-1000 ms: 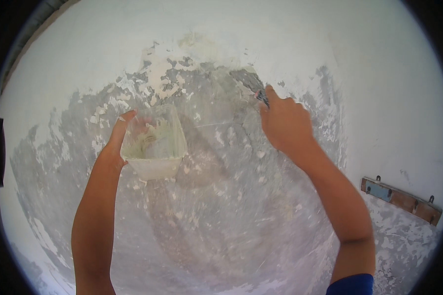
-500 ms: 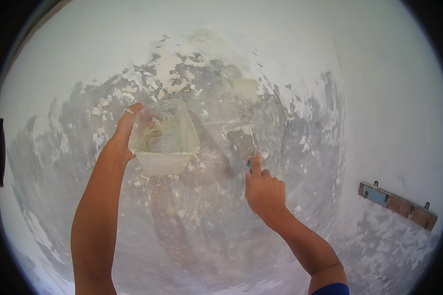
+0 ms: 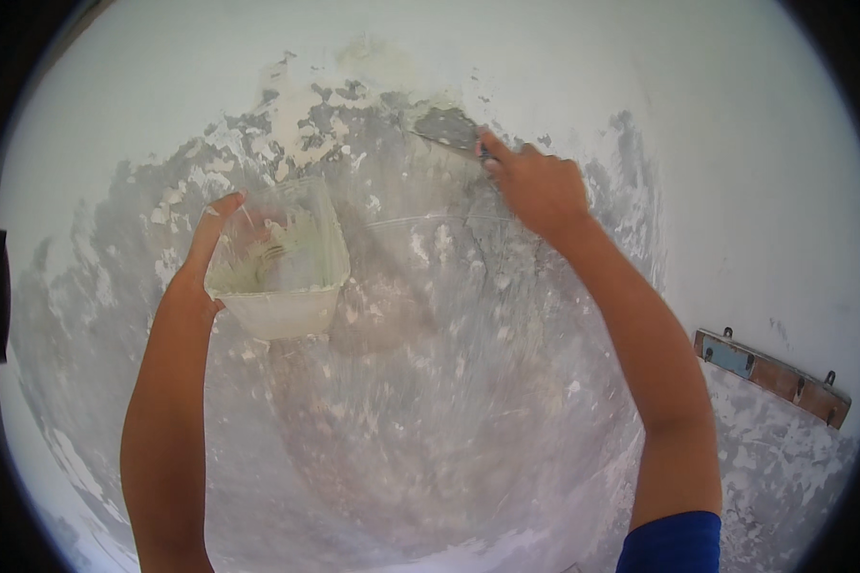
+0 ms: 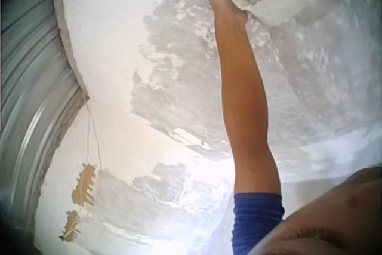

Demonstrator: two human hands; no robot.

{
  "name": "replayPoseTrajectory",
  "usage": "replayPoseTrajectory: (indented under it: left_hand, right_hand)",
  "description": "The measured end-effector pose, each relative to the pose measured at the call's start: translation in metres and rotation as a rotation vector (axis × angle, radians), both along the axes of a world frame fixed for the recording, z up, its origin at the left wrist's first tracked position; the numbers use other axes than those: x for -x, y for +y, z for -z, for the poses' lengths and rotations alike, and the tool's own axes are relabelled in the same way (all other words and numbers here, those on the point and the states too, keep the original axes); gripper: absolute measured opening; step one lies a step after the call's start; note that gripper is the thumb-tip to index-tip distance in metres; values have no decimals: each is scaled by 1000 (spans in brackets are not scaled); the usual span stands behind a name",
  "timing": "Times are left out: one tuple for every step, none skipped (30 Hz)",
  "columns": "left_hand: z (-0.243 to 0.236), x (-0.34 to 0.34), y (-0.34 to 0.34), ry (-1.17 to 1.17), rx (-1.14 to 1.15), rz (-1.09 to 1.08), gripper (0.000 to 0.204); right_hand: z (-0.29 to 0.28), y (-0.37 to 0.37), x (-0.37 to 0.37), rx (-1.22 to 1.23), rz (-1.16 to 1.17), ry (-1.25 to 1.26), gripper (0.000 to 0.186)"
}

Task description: The person applies plaster to a wall using a putty knife. They hold a container of plaster and use the tool to spread and scrape the material across the wall surface.

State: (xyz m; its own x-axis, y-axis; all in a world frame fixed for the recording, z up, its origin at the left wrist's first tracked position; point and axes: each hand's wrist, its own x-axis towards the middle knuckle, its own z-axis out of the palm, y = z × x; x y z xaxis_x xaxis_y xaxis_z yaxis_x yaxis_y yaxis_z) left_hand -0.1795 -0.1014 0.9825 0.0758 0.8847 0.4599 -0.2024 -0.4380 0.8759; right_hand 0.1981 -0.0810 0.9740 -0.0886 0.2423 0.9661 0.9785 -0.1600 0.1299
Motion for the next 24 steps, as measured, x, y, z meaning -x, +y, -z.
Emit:
replayPoseTrajectory:
  left_hand:
    - [1, -8, -1, -7, 15, -14, 58]
    - [1, -3, 3, 16, -9, 11, 58]
    - [1, 3, 8, 40, -34, 38, 57]
    - [2, 7, 12, 68, -52, 61, 57]
    - [1, 7, 12, 62, -42, 51, 57]
    - [-1, 8, 10, 56, -33, 41, 57]
    - [-1, 6, 10, 48, -23, 45, 57]
    - [1, 3, 7, 50, -19, 23, 56]
    - [3, -1, 2, 52, -15, 0, 56]
    - [4, -2, -1, 50, -17, -27, 56]
    - [6, -3, 0, 32, -8, -15, 56]
    - [6, -4, 1, 20, -5, -6, 56]
    - [5, -6, 3, 2, -7, 7, 56]
    - [4, -2, 6, 4, -15, 30, 57]
    - [3, 6, 12, 9, -21, 53, 60]
    - [1, 13, 13, 14, -27, 63, 63]
    - [2, 11, 16, 8, -23, 63, 63]
    - [4, 9, 18, 2, -18, 62, 63]
    - [5, 7, 18, -4, -18, 63, 62]
    - [4, 8, 19, -9, -21, 91, 58]
    - [4, 9, 24, -14, -24, 119, 56]
    - [3, 11, 25, -22, -30, 141, 54]
    - [1, 13, 24, -27, -21, 127, 54]
    - [-2, 15, 23, -31, -13, 110, 54]
  right_hand:
    - [2, -10, -12, 30, 38, 11, 49]
    - [2, -19, -18, 55, 52, 22, 48]
    - [5, -26, -23, 76, 85, 11, 49]
    - [9, -27, -24, 102, 71, 33, 50]
    - [14, -27, -25, 126, 57, 56, 50]
    - [19, -27, -24, 150, 44, 79, 51]
    - [28, -25, -22, 163, 20, 110, 52]
    - [40, -21, -15, 175, -3, 139, 53]
    - [53, -17, -6, 187, -26, 169, 55]
    - [62, -17, 8, 236, -39, 229, 56]
    - [72, -18, 24, 281, -49, 294, 58]
    - [84, -18, 36, 320, -63, 363, 60]
    - [99, -11, 41, 258, -80, 336, 61]
    - [114, -6, 47, 198, -110, 311, 63]
    - [124, -10, 58, 220, -133, 325, 63]
    - [133, -12, 71, 244, -169, 337, 63]
    - [144, -15, 76, 272, -185, 352, 63]
    - [156, -22, 78, 289, -203, 318, 63]
    - [167, -35, 78, 300, -221, 284, 63]
    - [170, -45, 79, 305, -249, 240, 63]
    - [169, -50, 77, 241, -278, 211, 63]
    - [166, -57, 74, 176, -312, 177, 62]
    - [161, -61, 74, 110, -347, 143, 61]
    - [145, -65, 75, 65, -404, 139, 60]
